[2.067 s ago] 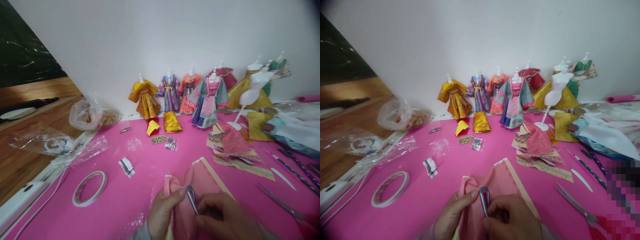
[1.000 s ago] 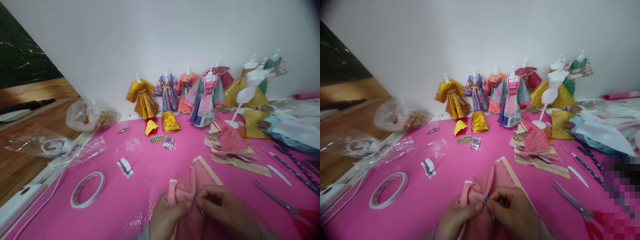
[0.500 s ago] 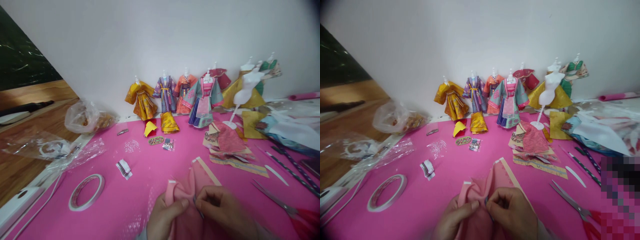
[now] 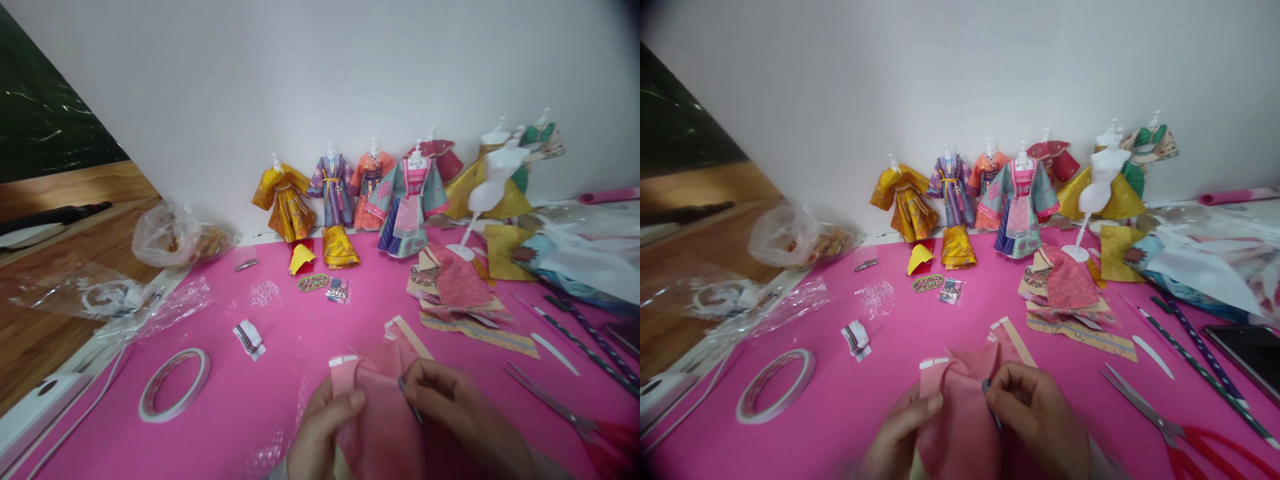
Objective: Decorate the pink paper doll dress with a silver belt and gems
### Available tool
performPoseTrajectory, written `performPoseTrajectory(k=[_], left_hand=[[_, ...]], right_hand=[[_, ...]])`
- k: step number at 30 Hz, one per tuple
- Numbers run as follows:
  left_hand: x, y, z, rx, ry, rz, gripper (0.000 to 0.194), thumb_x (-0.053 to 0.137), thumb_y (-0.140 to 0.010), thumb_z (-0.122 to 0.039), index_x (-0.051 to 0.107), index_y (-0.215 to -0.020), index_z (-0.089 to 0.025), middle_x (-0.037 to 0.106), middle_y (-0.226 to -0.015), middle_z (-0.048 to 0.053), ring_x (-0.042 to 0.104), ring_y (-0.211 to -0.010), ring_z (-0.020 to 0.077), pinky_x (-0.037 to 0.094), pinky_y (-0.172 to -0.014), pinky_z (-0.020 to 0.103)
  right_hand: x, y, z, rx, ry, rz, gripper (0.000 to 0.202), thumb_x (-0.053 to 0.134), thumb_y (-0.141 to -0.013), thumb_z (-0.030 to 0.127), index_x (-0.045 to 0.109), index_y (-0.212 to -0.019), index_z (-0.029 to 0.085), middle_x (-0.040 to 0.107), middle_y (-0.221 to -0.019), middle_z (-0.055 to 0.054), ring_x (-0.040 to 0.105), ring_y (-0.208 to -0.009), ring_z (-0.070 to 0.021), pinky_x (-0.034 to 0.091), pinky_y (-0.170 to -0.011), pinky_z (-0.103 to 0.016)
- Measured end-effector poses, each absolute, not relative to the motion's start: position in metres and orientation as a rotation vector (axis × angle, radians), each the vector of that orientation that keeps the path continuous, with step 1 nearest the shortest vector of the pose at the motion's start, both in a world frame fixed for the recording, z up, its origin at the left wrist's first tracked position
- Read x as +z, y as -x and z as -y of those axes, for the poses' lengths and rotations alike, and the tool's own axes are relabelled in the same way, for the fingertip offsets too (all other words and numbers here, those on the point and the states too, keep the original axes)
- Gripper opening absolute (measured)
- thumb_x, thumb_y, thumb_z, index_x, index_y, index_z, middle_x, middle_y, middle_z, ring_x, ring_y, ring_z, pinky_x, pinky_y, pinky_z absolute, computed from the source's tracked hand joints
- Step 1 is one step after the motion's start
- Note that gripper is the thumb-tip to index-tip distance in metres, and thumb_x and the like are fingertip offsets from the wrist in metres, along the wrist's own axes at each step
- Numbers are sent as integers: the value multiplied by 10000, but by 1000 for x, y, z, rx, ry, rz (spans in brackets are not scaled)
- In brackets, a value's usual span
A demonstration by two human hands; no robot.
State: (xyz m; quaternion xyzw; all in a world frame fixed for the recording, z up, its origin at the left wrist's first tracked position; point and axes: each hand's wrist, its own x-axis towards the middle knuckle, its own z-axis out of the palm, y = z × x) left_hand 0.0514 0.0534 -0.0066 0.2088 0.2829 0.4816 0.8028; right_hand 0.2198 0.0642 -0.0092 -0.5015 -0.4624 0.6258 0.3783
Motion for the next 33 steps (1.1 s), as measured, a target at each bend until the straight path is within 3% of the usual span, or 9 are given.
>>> performPoseTrajectory(k=[4,7,9,14,19,25,33], left_hand=[[-3,-47,-54,964,-497,-527,299,670,-734,-295,717,-992,-151,696,-740,69,677,-760,247,477,-797,353],[-5,-40,-53,893,-576,-523,237,676,-745,-372,730,-782,-143,622,-547,46,633,-618,217,468,-688,318],[-9,-38,-51,916,-586,-536,288,700,-731,-431,710,-669,-150,611,-531,48,615,-609,215,454,-658,307],[-19,-37,-44,1018,-542,-430,349,631,-814,-500,749,-969,-211,718,-774,53,655,-800,252,433,-798,347],[-21,-40,-43,908,-582,-426,371,586,-865,-490,751,-963,-173,737,-880,75,647,-933,265,398,-857,329],[-5,-49,-55,763,-436,-325,491,448,-902,-523,723,-931,-117,731,-924,143,636,-1027,310,381,-944,401],[-12,-39,-58,680,-328,-368,347,514,-876,-383,725,-913,-110,735,-718,101,690,-882,263,447,-860,350]], right_hand=[[-9,-224,-66,1684,1231,1079,284,633,-759,430,497,-651,206,416,-482,94,363,-430,-75,230,-436,-225],[-13,-227,-68,1732,1196,1073,281,585,-809,428,504,-660,204,409,-376,108,346,-327,-60,160,-400,-226],[-16,-230,-69,1765,1156,1027,277,586,-812,414,503,-653,203,437,-369,96,372,-325,-64,161,-399,-223],[-13,-238,-71,1886,1063,904,318,675,-757,429,498,-623,200,446,-463,77,365,-413,-74,229,-438,-225],[-4,-244,-70,1921,1016,846,271,745,-684,352,550,-622,175,469,-537,55,336,-498,-75,225,-486,-230],[0,-248,-67,1983,1001,980,274,731,-716,386,576,-639,173,427,-522,66,310,-501,-75,188,-488,-234],[11,-246,-68,1842,1178,1381,286,699,-709,385,537,-598,176,400,-563,66,312,-544,-86,232,-516,-244]])
